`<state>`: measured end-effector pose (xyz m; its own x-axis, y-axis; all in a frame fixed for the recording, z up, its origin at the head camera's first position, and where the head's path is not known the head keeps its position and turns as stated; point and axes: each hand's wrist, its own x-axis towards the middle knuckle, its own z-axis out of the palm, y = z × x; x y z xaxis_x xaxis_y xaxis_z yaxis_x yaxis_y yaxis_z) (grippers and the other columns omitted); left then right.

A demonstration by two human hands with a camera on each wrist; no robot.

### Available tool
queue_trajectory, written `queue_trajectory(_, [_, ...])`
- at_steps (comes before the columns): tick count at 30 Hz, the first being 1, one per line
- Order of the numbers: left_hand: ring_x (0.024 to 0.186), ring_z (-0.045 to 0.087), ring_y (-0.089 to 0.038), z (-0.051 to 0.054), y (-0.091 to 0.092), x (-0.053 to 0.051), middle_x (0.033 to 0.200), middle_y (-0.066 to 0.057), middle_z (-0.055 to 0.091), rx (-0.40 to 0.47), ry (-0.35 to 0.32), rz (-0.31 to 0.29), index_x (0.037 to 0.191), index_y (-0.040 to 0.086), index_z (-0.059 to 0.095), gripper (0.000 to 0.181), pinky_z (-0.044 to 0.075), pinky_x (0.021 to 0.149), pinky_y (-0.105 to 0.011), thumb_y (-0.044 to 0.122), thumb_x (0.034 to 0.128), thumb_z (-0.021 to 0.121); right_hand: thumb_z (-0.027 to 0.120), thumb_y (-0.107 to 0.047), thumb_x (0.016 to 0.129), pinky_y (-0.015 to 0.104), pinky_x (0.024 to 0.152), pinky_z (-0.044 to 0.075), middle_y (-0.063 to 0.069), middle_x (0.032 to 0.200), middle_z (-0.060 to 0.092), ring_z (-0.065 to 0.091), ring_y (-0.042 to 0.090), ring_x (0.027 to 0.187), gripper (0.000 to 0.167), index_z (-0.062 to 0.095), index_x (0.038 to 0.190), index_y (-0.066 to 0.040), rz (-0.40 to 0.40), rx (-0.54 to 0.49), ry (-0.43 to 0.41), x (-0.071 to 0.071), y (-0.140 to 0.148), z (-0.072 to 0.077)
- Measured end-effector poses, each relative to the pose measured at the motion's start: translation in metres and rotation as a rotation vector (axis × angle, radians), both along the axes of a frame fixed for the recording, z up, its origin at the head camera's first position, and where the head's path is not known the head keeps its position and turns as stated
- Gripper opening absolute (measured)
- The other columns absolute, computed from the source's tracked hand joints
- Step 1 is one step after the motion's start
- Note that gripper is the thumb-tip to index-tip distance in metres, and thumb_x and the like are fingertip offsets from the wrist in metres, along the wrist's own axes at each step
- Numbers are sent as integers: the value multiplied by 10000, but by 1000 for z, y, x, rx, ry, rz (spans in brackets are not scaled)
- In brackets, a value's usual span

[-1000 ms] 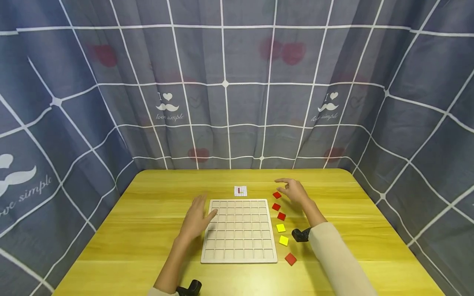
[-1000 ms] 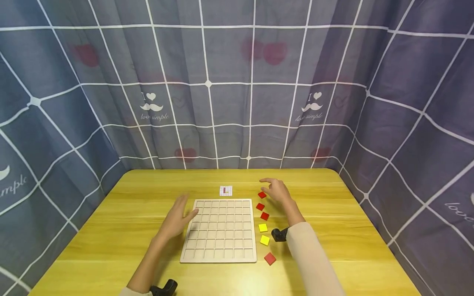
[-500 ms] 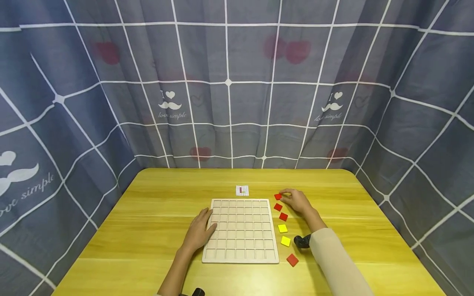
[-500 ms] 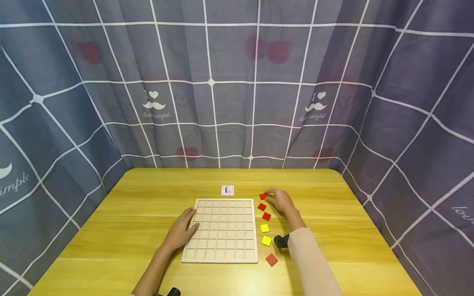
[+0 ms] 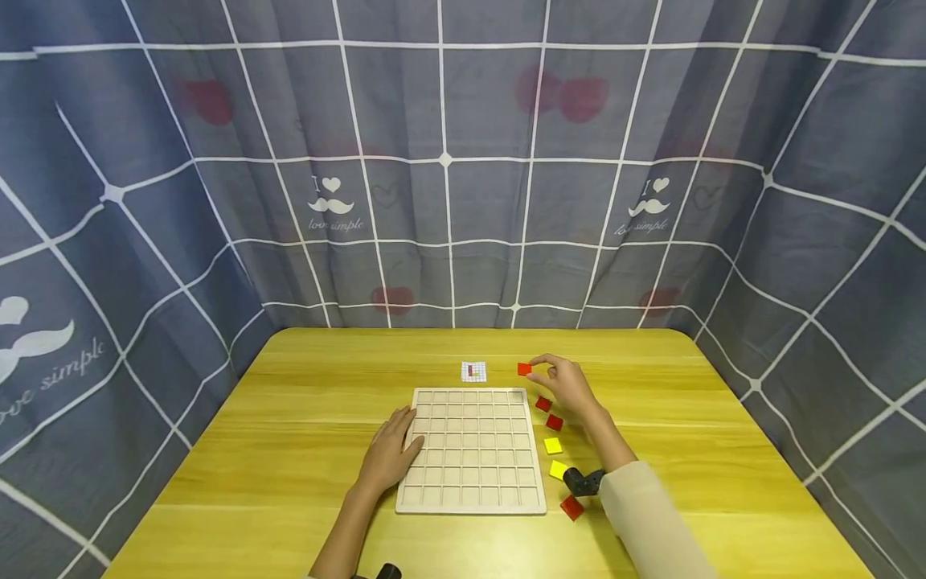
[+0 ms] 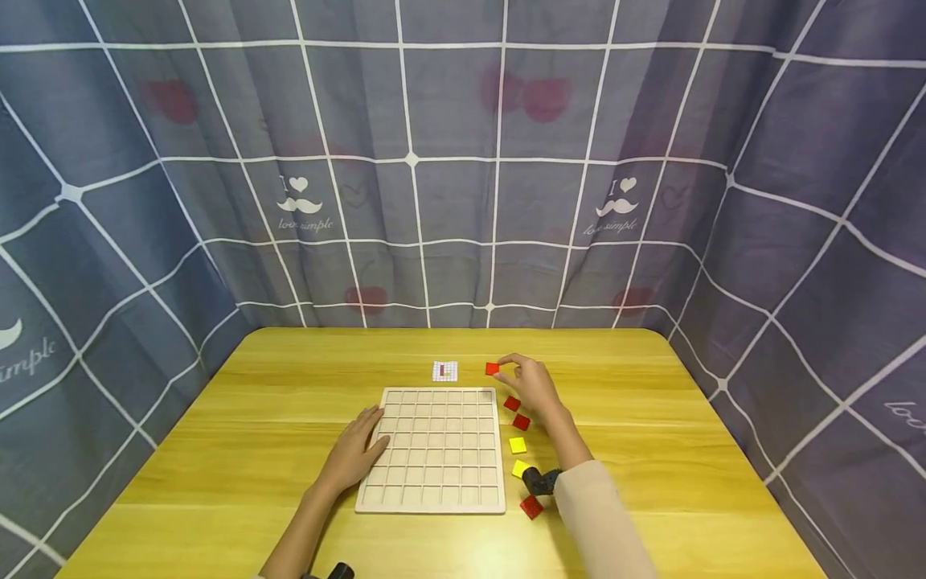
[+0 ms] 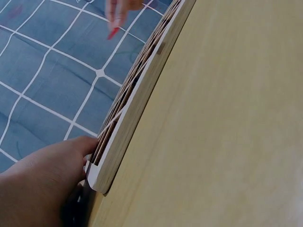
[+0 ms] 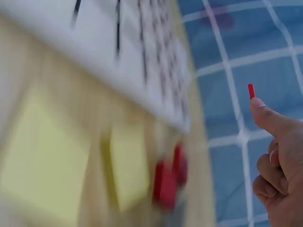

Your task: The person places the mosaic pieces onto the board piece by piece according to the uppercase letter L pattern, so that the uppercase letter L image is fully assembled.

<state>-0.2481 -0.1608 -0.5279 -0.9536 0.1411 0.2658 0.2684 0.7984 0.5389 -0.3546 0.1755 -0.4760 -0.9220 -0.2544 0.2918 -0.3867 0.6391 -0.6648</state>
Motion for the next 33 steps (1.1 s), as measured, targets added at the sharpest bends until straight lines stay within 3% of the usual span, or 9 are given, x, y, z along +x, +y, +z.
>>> queue_trajectory(5, [1331, 271, -359, 1, -1, 1, 1432, -180, 351, -13, 7, 8, 1377, 6, 406, 557, 193, 1099, -495, 290, 922, 554, 682, -316, 830, 202, 396, 178, -50, 472, 248, 172, 79, 404, 332, 665, 1098, -121, 29, -13, 32, 13, -47, 8])
queue_trajectory(11, [1330, 276, -352, 0, -1, 0, 1432, -172, 355, -21, 22, 7, 1378, 15, 408, 555, 193, 1100, -488, 297, 922, 551, 704, -309, 809, 187, 389, 169, -49, 472, 254, 187, 73, 418, 315, 683, 1062, -122, 84, -40, -8, 20, -89, -12])
queue_trajectory(13, [1333, 270, -352, 0, -1, 0, 1434, -170, 353, -18, 21, 3, 1380, 15, 405, 555, 186, 1102, -486, 295, 923, 550, 709, -317, 806, 185, 403, 213, -41, 495, 358, 260, 60, 443, 283, 691, 1037, -154, 81, -20, -14, 22, -97, -19])
queue_trajectory(17, [1340, 261, -340, -1, 0, 2, 1438, -159, 349, -15, 14, 4, 1384, 21, 403, 556, 178, 1108, -475, 297, 924, 550, 717, -325, 800, 207, 453, 328, 14, 637, 608, 406, 56, 516, 253, 704, 1001, -172, 100, 1, -32, 25, -108, -30])
queue_trajectory(19, [1339, 262, -340, -1, 0, 2, 1436, -160, 353, -17, 16, 5, 1382, 21, 406, 554, 181, 1107, -474, 295, 923, 551, 718, -330, 799, 206, 459, 358, 15, 643, 643, 422, 38, 502, 241, 706, 984, -175, 107, 17, -34, 26, -111, -34])
queue_trajectory(21, [1340, 262, -338, -2, 0, 2, 1436, -159, 353, -17, 16, 3, 1381, 21, 408, 552, 183, 1106, -473, 295, 923, 549, 716, -320, 803, 224, 414, 313, -5, 505, 550, 325, 62, 423, 239, 704, 981, -163, 117, 29, -41, 25, -113, -37])
queue_trajectory(24, [1337, 267, -339, -2, 0, 2, 1432, -161, 360, -19, 21, 0, 1376, 19, 414, 546, 191, 1104, -473, 292, 923, 547, 717, -332, 800, 217, 410, 286, -72, 429, 444, 261, 47, 408, 231, 701, 975, -182, 101, 67, -22, 24, -116, -41])
queue_trajectory(29, [1335, 270, -341, -1, 0, 2, 1431, -159, 363, -14, 21, 2, 1376, 23, 417, 543, 193, 1102, -474, 295, 923, 545, 721, -353, 791, 226, 445, 347, -115, 462, 488, 305, 45, 433, 260, 698, 999, -200, 104, 81, -35, 24, -117, -40])
queue_trajectory(33, [1333, 273, -348, -1, 0, 2, 1429, -165, 363, -13, 26, 2, 1375, 20, 417, 538, 197, 1099, -480, 286, 925, 544, 708, -357, 805, 214, 395, 301, -107, 446, 462, 281, 50, 397, 325, 690, 1062, -160, 121, 28, -78, 25, -111, -37])
